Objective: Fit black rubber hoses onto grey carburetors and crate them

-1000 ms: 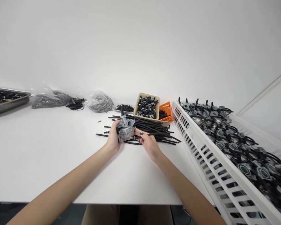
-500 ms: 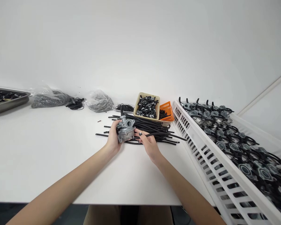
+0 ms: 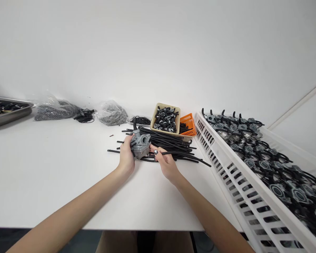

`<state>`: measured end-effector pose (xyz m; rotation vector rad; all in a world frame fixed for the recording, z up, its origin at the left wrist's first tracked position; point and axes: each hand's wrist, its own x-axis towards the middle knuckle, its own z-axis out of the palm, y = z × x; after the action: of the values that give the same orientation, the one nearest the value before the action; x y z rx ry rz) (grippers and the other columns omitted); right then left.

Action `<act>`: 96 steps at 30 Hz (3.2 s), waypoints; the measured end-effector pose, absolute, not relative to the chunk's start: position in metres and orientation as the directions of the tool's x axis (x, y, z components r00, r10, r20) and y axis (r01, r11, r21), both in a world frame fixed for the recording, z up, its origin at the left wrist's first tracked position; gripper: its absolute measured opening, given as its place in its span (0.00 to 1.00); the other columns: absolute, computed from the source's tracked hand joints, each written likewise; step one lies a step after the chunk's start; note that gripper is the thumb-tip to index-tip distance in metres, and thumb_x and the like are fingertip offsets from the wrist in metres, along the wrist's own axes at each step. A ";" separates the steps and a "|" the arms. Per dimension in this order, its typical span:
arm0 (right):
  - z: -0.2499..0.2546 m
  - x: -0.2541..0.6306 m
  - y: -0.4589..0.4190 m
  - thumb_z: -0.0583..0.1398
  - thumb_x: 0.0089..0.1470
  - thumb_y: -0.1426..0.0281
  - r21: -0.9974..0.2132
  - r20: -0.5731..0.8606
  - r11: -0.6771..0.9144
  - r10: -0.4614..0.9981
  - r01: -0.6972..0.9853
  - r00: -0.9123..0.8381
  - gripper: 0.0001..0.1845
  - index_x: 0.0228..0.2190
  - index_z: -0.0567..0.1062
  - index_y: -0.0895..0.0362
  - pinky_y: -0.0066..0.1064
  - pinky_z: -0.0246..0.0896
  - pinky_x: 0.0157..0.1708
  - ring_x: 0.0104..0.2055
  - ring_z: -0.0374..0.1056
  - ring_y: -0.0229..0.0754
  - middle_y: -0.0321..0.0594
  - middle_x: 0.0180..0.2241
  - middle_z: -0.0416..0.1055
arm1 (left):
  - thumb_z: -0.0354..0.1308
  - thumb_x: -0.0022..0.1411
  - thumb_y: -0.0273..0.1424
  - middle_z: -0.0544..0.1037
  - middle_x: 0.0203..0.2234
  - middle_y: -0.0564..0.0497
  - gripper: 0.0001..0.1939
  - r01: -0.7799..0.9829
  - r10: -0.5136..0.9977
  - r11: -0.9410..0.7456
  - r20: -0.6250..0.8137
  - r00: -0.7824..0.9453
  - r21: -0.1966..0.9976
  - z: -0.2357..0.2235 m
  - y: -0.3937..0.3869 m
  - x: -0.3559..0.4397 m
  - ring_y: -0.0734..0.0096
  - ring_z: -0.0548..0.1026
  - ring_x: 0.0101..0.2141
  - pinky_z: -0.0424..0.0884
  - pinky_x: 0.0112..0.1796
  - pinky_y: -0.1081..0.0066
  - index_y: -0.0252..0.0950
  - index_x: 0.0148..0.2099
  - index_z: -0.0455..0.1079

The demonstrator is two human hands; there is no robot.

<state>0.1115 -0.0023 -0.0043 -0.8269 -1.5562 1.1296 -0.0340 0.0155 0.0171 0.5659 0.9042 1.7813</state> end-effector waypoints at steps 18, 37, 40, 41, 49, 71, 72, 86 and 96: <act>-0.017 0.105 0.003 0.53 0.59 0.50 -0.931 0.355 0.362 0.865 -0.051 -0.354 0.23 0.40 0.74 0.55 0.34 0.65 0.40 0.37 0.68 0.40 0.45 0.48 0.73 | 0.56 0.54 0.45 0.75 0.28 0.54 0.17 -0.526 0.856 -0.367 0.056 -0.515 0.767 0.013 0.013 -0.033 0.72 0.73 0.29 0.68 0.29 0.76 0.36 0.34 0.70; -0.001 0.110 0.001 0.59 0.56 0.52 -0.937 0.235 0.118 0.910 -0.330 -0.341 0.25 0.47 0.78 0.56 0.44 0.68 0.46 0.28 0.73 0.41 0.41 0.30 0.77 | 0.57 0.52 0.41 0.75 0.25 0.58 0.12 -0.655 0.896 -0.271 -0.064 -0.439 0.705 0.028 0.010 -0.034 0.74 0.71 0.26 0.65 0.27 0.77 0.37 0.31 0.69; -0.002 0.112 0.002 0.59 0.56 0.54 -0.945 0.233 0.137 0.920 -0.298 -0.314 0.24 0.47 0.77 0.56 0.42 0.68 0.44 0.31 0.75 0.41 0.44 0.38 0.78 | 0.57 0.51 0.40 0.76 0.25 0.58 0.12 -0.653 0.901 -0.257 -0.068 -0.428 0.712 0.029 0.009 -0.033 0.74 0.72 0.27 0.66 0.28 0.77 0.37 0.32 0.70; -0.002 0.112 0.002 0.59 0.56 0.54 -0.947 0.231 0.142 0.925 -0.288 -0.303 0.24 0.47 0.77 0.56 0.41 0.68 0.43 0.31 0.75 0.41 0.45 0.40 0.78 | 0.57 0.51 0.40 0.76 0.25 0.57 0.12 -0.656 0.905 -0.249 -0.071 -0.420 0.713 0.030 0.008 -0.032 0.74 0.72 0.27 0.66 0.28 0.77 0.37 0.32 0.70; 0.002 0.109 0.000 0.63 0.48 0.50 -0.945 0.278 0.208 0.917 -0.251 -0.287 0.22 0.22 0.73 0.57 0.38 0.67 0.41 0.32 0.75 0.39 0.48 0.56 0.69 | 0.57 0.50 0.41 0.75 0.24 0.58 0.12 -0.650 0.911 -0.258 -0.045 -0.411 0.715 0.027 0.009 -0.032 0.75 0.71 0.26 0.66 0.28 0.77 0.37 0.31 0.69; -0.007 0.109 -0.001 0.58 0.57 0.55 -0.943 0.330 0.323 0.872 -0.083 -0.361 0.19 0.38 0.78 0.56 0.37 0.67 0.40 0.36 0.74 0.41 0.46 0.53 0.71 | 0.56 0.54 0.40 0.75 0.28 0.55 0.12 -0.421 0.845 -0.423 0.183 -0.502 0.802 0.020 0.010 -0.036 0.71 0.74 0.30 0.67 0.32 0.76 0.37 0.33 0.71; -0.007 0.109 0.000 0.57 0.57 0.55 -0.951 0.309 0.298 0.883 -0.088 -0.353 0.21 0.44 0.77 0.55 0.37 0.68 0.40 0.35 0.75 0.42 0.45 0.47 0.74 | 0.56 0.54 0.39 0.75 0.29 0.55 0.11 -0.407 0.846 -0.433 0.206 -0.492 0.804 0.020 0.009 -0.036 0.71 0.73 0.31 0.67 0.32 0.76 0.38 0.34 0.71; -0.015 0.104 -0.001 0.52 0.62 0.55 -0.919 0.384 0.391 0.852 -0.054 -0.356 0.22 0.51 0.73 0.51 0.37 0.67 0.38 0.32 0.74 0.38 0.46 0.60 0.63 | 0.55 0.56 0.35 0.72 0.29 0.55 0.08 -0.338 0.823 -0.486 0.292 -0.488 0.806 0.022 0.001 -0.035 0.71 0.69 0.28 0.65 0.28 0.76 0.40 0.38 0.71; -0.021 0.099 -0.007 0.51 0.62 0.54 -0.893 0.438 0.446 0.836 -0.054 -0.330 0.21 0.39 0.77 0.54 0.33 0.68 0.34 0.27 0.71 0.33 0.45 0.61 0.62 | 0.52 0.59 0.39 0.72 0.30 0.52 0.12 -0.211 0.772 -0.551 0.396 -0.497 0.808 0.018 -0.002 -0.036 0.72 0.68 0.26 0.64 0.26 0.76 0.38 0.40 0.70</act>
<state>0.0990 -0.0067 -0.0214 -0.6889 -1.6550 1.0677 -0.0356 -0.0016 0.0184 1.0364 0.9420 2.0794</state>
